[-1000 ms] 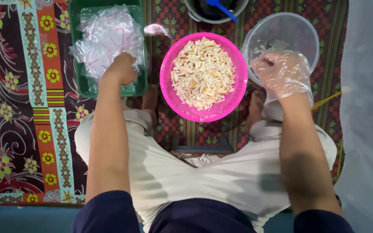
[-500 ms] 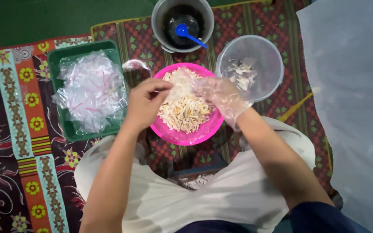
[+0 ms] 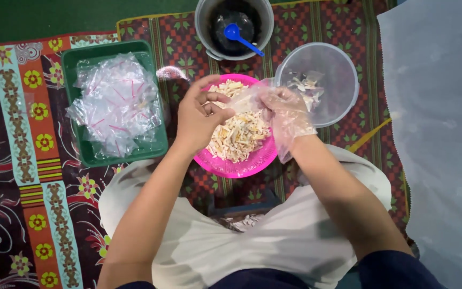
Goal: Filling small plastic bags with stick-shaped snacks from a bowl while sitting on the floor.
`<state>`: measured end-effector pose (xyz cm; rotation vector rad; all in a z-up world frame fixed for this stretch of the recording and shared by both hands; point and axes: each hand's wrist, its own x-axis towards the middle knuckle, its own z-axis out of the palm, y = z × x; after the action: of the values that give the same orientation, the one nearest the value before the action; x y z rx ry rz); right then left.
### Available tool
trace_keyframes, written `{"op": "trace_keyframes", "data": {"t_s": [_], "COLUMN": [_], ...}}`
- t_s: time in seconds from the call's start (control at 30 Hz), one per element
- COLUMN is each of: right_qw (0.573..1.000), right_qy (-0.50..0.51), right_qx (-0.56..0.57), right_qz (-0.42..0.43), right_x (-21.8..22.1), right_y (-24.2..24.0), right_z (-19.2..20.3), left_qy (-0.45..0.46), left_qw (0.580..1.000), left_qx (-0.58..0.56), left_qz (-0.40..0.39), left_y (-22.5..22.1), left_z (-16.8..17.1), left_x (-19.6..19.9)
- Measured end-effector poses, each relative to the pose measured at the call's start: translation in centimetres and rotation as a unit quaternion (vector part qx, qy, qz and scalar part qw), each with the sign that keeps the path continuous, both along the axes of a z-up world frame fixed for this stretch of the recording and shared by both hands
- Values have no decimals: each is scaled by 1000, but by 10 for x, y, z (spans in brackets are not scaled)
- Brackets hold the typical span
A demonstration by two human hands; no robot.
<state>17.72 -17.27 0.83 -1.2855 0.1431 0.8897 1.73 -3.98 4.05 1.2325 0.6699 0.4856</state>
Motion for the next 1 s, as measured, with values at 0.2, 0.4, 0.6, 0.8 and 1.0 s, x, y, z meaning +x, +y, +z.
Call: {"op": "trace_keyframes", "data": {"t_s": [0.2,0.4,0.6,0.8,1.0], "right_qw": [995,936,974,845,829], "right_qy": [-49,-277,-183,-413,-473], "right_qx": [-78,-108,-47,-152,-164], "right_qz": [39,190,127,302,248], "right_x": [6,3,0,-7,-12], "right_y": [-2,-16,-6,-13,-10], "right_z": [-2,1,4,36,24], "left_qy": [107,138,137,62,148], "left_qw": [990,968,980,889,881], "left_qx": [78,179,77,421,420], "left_qz": [-55,-112,-119,-171,-161], "left_y": [0,1,6,-6,-5], "left_z": [-5,-30,-16,12,-17], "left_x": [-3,-7,-8,-7,-4]}}
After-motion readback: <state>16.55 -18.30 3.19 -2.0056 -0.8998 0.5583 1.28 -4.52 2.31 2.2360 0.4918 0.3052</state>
